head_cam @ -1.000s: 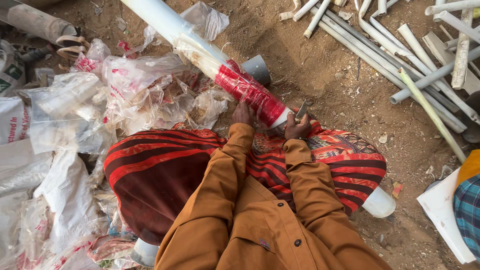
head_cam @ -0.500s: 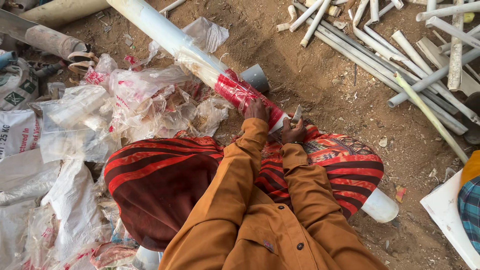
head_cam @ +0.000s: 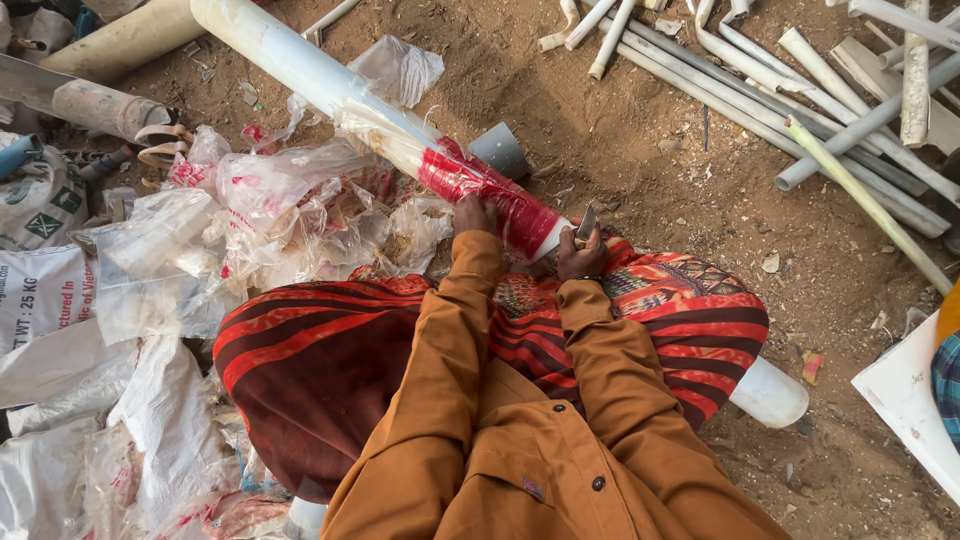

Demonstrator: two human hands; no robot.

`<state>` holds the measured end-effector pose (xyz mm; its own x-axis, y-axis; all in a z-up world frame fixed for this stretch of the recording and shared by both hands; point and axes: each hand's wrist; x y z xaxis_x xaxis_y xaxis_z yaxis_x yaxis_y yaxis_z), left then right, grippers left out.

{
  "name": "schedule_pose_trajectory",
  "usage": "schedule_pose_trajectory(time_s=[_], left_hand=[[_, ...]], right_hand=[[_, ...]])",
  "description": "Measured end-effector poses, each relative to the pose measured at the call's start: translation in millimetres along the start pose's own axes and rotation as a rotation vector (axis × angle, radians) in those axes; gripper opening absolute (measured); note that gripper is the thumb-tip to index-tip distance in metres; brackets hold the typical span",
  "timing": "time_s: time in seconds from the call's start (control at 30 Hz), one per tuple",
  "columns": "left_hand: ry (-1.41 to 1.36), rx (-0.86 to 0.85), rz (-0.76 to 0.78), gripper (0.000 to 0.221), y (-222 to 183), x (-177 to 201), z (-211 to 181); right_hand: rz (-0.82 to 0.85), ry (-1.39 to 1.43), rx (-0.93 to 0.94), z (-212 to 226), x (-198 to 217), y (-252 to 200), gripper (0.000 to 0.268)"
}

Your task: The person applies plastic wrap around a long white pipe, securing it with red and white printed tape.

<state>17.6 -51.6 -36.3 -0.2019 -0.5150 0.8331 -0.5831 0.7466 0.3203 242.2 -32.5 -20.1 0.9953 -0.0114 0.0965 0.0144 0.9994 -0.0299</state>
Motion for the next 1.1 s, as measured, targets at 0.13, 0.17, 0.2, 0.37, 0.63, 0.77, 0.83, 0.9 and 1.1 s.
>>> schedule_pose_trajectory(time_s=[0.13, 0.17, 0.2, 0.37, 0.63, 0.77, 0.83, 0.9, 1.1], left_hand=[[-0.023, -0.018, 0.3, 0.029, 16, 41, 19], [-0.007, -0.058, 0.34, 0.028, 20, 50, 15], [0.005, -0.093, 0.371, 0.028, 27, 56, 3], [0.196, -0.265, 0.315, 0.023, 49, 159, -68], [0.169, -0.27, -0.228, 0.026, -1, 452, -45], [0.039, -0.382, -0.356, 0.045, -70, 510, 34], [-0.201, -0.199, 0.0, 0.036, -98, 502, 64], [-0.417, -0.106, 0.136, 0.033, -114, 493, 88], [-0.575, -0.1, 0.07, 0.034, -115, 476, 108]], right_hand=[[-0.106, -0.085, 0.205, -10, -5, -1, 0.022], [-0.095, -0.087, 0.175, -13, -6, -3, 0.022], [-0.077, -0.092, 0.153, -15, -5, -1, 0.022], [-0.004, -0.051, 0.093, 1, 4, 3, 0.024], [0.083, 0.387, -0.347, 34, 45, -4, 0.018], [0.131, 0.26, -0.275, 38, 56, -13, 0.016], [0.153, 0.214, -0.341, 33, 56, -29, 0.018], [0.203, 0.185, -0.367, 38, 47, -33, 0.021], [0.237, -0.007, -0.45, 81, 34, -29, 0.022]])
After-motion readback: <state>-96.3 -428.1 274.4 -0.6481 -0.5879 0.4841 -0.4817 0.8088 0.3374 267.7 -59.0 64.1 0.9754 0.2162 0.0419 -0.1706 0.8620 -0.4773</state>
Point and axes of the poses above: each hand's wrist, its own y-axis towards the middle knuckle, its own x-axis out of the back of the hand, z = x × y, and after that the axes turned 7 degrees about -x, right-handed
